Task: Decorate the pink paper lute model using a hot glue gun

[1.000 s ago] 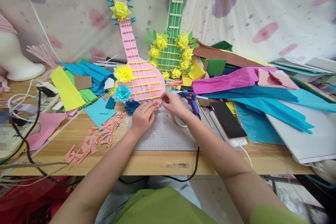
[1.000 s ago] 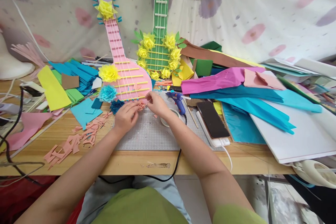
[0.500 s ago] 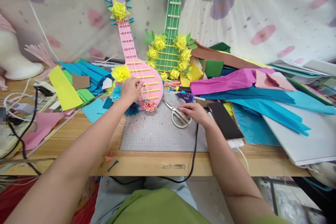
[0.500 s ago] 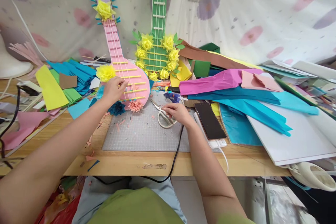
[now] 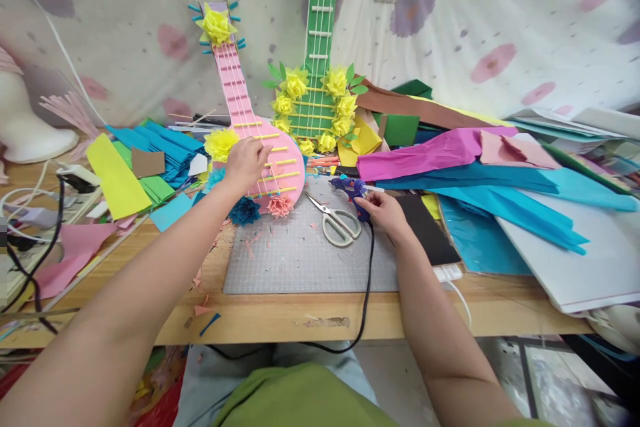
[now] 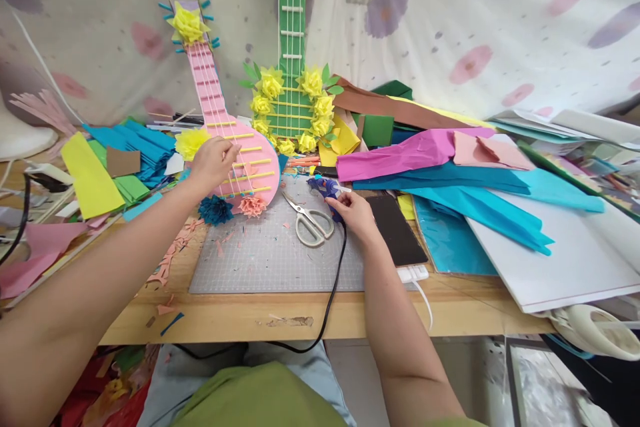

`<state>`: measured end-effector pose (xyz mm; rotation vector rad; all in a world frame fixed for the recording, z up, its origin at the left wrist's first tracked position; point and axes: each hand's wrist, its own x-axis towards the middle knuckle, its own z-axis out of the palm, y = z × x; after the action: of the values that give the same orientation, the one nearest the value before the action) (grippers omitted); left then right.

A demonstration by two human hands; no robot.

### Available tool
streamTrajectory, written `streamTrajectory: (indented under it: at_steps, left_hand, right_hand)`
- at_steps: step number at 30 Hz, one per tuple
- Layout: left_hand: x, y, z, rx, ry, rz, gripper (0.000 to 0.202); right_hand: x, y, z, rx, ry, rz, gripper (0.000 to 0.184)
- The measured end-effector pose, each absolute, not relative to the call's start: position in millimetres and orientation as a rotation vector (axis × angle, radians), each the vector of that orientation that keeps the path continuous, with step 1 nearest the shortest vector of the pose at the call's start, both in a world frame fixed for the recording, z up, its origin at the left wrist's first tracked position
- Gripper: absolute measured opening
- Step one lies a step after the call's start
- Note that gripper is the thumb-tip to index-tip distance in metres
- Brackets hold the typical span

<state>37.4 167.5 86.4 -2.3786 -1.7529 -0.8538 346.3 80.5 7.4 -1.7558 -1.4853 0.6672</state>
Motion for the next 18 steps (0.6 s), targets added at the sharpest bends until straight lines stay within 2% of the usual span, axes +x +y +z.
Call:
streamTrajectory:
  at_steps: [3,6,7,10,12,16,18]
  left_hand:
    - [35.2,163.8,79.1,-2.409,-1.719,-0.861,0.012]
    - [34.9,160.8,74.9,-2.458,-1.663,-0.825,0.014]
    - [35.7,160.0,75.5,-2.466,-1.679,-0.814,0.017]
    - [40.8,157.4,82.7,-2.494,-1.935,-0.850,0.044]
    - [44.2,155.7,89.4,-2.531,-2.106,-0.866,0.048]
    - [44.6,155.7,96.9,-2.563,-1.896,-0.817,0.019]
    - [42.3,157.7,96.5,-2.547,-1.742,-0.774,0.015]
  right_hand:
    - [340.3,89.3,-8.0,-1.693,-1.457,0.471,0.046]
    - [339.1,94.7,-19.5,-1.651,-1.467,0.270,0.052]
    - [339.4,95.6,-21.8,-1.653,-1.476,0.260,0.053]
    - [339.4,96.2,-24.1,-1.677,-1.503,0.318,0.058]
    - [337.5,95.7,-23.3,-1.680,-1.538,0.333,0.058]
    - [331.2,95.1,-22.1,-1.709,-1.605,0.333,0.051]
    - [329.5,95.4,-22.6,-1.742,-1.617,0.356,0.047]
